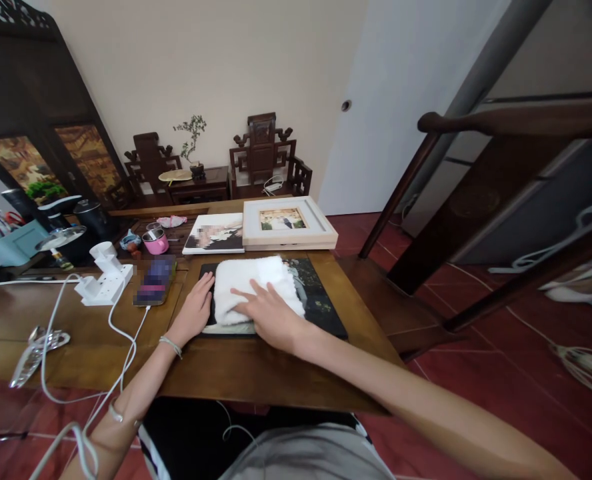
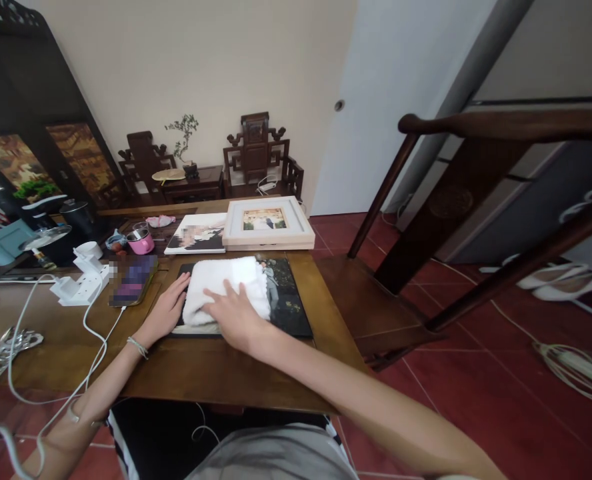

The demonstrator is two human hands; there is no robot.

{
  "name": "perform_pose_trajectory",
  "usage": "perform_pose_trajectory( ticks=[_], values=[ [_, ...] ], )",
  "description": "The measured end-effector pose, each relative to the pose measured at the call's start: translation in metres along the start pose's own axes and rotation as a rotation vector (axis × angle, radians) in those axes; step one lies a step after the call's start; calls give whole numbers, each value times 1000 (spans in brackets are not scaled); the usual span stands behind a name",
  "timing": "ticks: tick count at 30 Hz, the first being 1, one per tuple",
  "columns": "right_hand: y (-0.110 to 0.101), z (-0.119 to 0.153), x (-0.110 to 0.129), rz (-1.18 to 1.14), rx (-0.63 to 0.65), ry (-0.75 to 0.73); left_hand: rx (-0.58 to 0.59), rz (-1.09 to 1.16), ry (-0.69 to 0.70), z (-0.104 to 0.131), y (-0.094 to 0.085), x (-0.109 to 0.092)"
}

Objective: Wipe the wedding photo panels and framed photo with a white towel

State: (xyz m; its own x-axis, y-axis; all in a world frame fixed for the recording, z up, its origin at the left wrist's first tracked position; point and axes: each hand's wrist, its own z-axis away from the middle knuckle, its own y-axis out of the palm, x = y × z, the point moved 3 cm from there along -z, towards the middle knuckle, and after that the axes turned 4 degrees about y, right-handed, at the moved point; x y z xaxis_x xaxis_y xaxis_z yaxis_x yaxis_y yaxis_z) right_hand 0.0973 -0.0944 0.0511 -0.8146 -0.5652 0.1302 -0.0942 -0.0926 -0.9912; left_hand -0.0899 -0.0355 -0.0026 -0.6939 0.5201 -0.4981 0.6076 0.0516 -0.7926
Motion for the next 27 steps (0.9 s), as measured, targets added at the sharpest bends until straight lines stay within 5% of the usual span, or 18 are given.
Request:
perform_pose_trajectory(
  ticks=[5,8,13,19,22,27],
  values=[
    [2,-43,-41,44,-97,-18,-17,-2,6,0,2,4],
    [6,-43,-46,62,-137,-16,-20,-7,8,0,2,4],
    [9,0,-5,116,-59,61,-20,-6,-4,0,2,3],
    [14,48,36,79,64,-49,-10,1,-12,1,3,2],
    [10,35,22,58,64,-59,-5,-3,-16,1,3,2],
    [2,-26,-19,112,-20,-1,-4,-3,-9,2,3,2]
  ],
)
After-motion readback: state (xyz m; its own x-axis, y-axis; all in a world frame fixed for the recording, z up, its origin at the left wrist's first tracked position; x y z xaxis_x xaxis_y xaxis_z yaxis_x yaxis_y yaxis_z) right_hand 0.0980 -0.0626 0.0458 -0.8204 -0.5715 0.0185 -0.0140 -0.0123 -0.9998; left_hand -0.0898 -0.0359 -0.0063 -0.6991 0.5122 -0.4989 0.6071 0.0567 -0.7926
